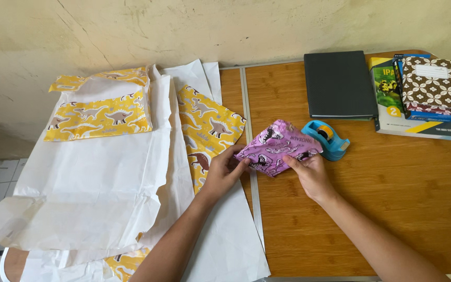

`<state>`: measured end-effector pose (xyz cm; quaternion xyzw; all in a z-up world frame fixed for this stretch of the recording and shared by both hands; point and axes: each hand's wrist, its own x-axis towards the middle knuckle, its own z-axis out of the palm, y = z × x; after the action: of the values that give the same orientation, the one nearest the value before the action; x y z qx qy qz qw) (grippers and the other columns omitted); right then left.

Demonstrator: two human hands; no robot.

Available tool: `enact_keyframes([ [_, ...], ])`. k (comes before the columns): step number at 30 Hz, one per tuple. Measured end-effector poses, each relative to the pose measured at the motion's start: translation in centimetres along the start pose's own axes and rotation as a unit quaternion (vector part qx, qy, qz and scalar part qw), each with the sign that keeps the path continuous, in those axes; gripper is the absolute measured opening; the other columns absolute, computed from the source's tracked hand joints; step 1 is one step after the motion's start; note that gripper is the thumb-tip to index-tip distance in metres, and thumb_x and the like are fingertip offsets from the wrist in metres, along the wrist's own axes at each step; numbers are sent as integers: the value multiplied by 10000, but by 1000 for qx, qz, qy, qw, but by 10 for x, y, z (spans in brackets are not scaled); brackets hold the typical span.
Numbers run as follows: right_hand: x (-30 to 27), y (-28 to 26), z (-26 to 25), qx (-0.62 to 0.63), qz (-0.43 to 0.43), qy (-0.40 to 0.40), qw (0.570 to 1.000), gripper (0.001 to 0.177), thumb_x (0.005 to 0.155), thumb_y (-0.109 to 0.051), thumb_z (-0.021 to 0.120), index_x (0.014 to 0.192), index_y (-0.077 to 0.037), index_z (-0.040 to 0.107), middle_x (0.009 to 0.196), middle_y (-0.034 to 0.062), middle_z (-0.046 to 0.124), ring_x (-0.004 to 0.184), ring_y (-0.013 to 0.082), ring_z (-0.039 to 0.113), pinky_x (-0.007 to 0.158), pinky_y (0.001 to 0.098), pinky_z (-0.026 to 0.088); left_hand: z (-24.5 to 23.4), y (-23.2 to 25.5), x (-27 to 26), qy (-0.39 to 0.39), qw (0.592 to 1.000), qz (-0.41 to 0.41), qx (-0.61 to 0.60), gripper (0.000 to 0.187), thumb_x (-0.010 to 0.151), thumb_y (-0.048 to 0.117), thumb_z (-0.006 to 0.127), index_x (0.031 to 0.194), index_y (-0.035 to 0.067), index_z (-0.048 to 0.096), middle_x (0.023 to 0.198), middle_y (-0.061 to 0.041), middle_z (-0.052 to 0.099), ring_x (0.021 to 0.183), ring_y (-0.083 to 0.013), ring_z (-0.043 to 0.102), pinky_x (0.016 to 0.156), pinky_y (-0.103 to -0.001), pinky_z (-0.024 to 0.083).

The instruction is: The person wraps a black notebook using dinosaur-patterned wrapping paper and a tape dispenser. They fold the paper around the notebook and secure the edges with tape.

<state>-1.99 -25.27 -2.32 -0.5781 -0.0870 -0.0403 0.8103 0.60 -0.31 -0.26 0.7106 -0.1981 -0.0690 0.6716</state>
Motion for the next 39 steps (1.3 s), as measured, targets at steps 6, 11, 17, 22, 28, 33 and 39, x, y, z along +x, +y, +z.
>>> enact_keyframes([
  [6,-9,-18,13,-317,-262,-84,908,368,811,-156,852,1148,-176,705,1327,58,685,1442,255,533,1243,443,444,-4,2,2,-8,999,46,-17,650,942,-79,550,1555,57,382,1493,-193,540,1189,-179,638,925,-297,560],
  [11,-7,-24,27,-352,-260,-84,895,329,709,-140,893,1008,-203,770,1588,74,389,1488,372,413,1258,484,320,-6,-3,3,6,998,-7,-69,895,901,-129,510,1649,160,111,1459,-199,524,1163,-206,637,917,-293,544],
  [17,-8,-26,24,-329,-190,-83,921,305,774,-69,854,1028,-217,772,1651,143,290,1423,328,528,1120,418,467,-14,-22,3,-33,969,-14,-246,907,921,-85,464,1725,152,117,1210,-180,684,1110,-188,658,986,-300,527],
  [22,-7,-17,25,-335,-188,-50,922,564,755,2,823,1228,-154,560,1510,127,429,1337,313,556,1073,374,512,-8,-19,5,20,989,-46,-139,913,931,-24,698,1664,140,179,1115,-202,703,949,-152,693,843,-291,565],
  [28,2,-5,6,-161,76,1,984,753,877,-106,666,1551,-139,333,1440,159,540,1253,236,585,1069,363,525,-6,-2,5,64,990,-45,-118,941,867,2,752,1620,123,201,1194,-190,694,900,-140,731,765,-253,602],
  [33,15,-4,-6,-50,167,-45,984,697,1038,-347,484,1617,7,327,1482,161,590,1356,170,597,1092,281,518,-3,0,6,75,993,-29,-80,890,875,14,757,1603,109,254,1210,-186,683,896,-147,739,740,-263,613],
  [39,13,-3,6,-140,114,-91,979,870,877,-125,740,1581,-3,242,1370,168,609,1193,179,628,1006,348,548,-1,-1,2,25,1000,13,-5,824,927,38,732,1606,88,269,1231,-164,703,954,-141,724,760,-267,586],
])
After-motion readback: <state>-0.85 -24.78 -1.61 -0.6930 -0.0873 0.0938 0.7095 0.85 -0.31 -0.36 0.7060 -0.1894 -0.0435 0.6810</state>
